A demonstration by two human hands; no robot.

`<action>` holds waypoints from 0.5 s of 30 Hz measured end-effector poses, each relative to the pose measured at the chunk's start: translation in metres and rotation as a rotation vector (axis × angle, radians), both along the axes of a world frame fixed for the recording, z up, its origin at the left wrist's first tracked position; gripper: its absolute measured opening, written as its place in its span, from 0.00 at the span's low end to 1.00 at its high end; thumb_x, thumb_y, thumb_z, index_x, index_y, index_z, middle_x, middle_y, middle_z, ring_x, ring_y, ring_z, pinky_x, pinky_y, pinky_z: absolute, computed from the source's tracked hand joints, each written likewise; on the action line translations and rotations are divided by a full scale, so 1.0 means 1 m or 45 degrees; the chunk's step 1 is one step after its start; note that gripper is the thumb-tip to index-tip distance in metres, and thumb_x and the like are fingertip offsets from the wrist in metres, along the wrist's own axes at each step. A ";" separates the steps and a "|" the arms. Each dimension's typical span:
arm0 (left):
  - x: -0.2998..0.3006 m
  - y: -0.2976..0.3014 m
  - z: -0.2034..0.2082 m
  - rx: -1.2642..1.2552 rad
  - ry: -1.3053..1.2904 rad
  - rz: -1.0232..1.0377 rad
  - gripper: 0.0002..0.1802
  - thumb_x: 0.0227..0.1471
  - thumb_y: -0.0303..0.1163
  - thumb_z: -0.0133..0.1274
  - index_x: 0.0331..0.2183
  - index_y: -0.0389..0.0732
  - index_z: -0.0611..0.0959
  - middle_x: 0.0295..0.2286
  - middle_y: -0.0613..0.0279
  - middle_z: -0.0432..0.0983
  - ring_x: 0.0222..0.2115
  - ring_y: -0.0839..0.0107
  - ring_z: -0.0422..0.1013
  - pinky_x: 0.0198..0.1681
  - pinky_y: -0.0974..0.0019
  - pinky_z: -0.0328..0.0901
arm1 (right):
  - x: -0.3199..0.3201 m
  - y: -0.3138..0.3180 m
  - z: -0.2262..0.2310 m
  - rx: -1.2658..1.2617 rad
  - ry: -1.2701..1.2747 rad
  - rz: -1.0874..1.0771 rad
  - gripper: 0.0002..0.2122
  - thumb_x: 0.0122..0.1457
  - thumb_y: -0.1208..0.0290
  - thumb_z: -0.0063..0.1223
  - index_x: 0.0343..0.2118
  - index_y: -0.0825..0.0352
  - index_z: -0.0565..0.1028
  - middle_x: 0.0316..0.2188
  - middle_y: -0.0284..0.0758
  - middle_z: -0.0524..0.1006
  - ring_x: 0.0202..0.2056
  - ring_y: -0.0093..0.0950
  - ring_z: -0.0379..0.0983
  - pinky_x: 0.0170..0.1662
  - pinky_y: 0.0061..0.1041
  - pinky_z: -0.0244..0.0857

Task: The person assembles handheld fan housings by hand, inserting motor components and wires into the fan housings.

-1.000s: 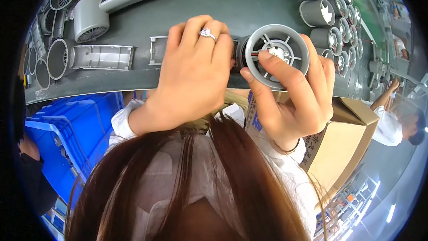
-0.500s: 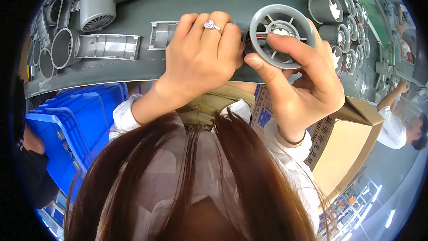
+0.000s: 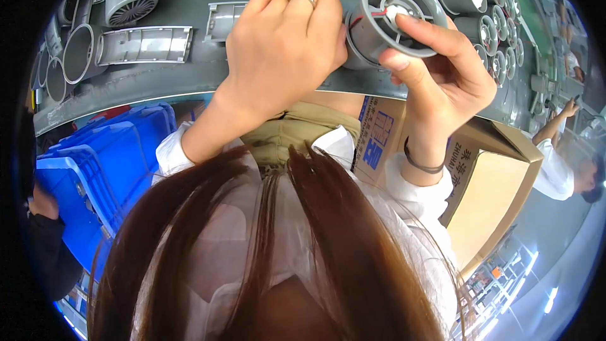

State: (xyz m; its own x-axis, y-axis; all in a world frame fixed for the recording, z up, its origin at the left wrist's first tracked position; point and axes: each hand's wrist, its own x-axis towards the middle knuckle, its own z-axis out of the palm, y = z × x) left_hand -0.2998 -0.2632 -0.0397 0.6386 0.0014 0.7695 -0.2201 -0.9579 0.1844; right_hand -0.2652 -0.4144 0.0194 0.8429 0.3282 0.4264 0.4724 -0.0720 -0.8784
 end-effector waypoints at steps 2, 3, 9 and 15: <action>0.000 0.001 -0.001 -0.074 0.037 -0.041 0.10 0.32 0.28 0.55 0.21 0.40 0.72 0.24 0.59 0.70 0.23 0.66 0.68 0.30 0.66 0.63 | 0.007 -0.002 -0.008 0.035 -0.088 0.038 0.15 0.44 0.75 0.65 0.35 0.76 0.77 0.28 0.36 0.76 0.21 0.19 0.69 0.23 0.13 0.59; 0.001 0.002 -0.001 -0.074 0.035 -0.042 0.10 0.32 0.28 0.55 0.21 0.40 0.72 0.24 0.59 0.70 0.23 0.66 0.68 0.30 0.66 0.63 | 0.009 -0.002 -0.009 0.074 -0.119 0.091 0.14 0.43 0.80 0.65 0.36 0.75 0.78 0.30 0.38 0.78 0.26 0.20 0.71 0.29 0.14 0.63; 0.008 0.000 -0.007 -0.069 -0.232 0.001 0.07 0.34 0.29 0.51 0.14 0.41 0.70 0.16 0.59 0.71 0.15 0.68 0.67 0.23 0.67 0.59 | 0.006 -0.006 -0.013 0.145 -0.093 0.082 0.15 0.41 0.84 0.65 0.36 0.73 0.79 0.29 0.34 0.79 0.29 0.17 0.72 0.33 0.13 0.64; -0.001 0.001 0.000 -0.023 -0.060 -0.006 0.07 0.35 0.31 0.52 0.16 0.41 0.71 0.18 0.58 0.72 0.17 0.68 0.67 0.23 0.67 0.59 | -0.009 0.004 -0.005 -0.089 -0.155 -0.204 0.14 0.41 0.84 0.65 0.35 0.72 0.80 0.24 0.27 0.76 0.22 0.10 0.61 0.24 0.08 0.50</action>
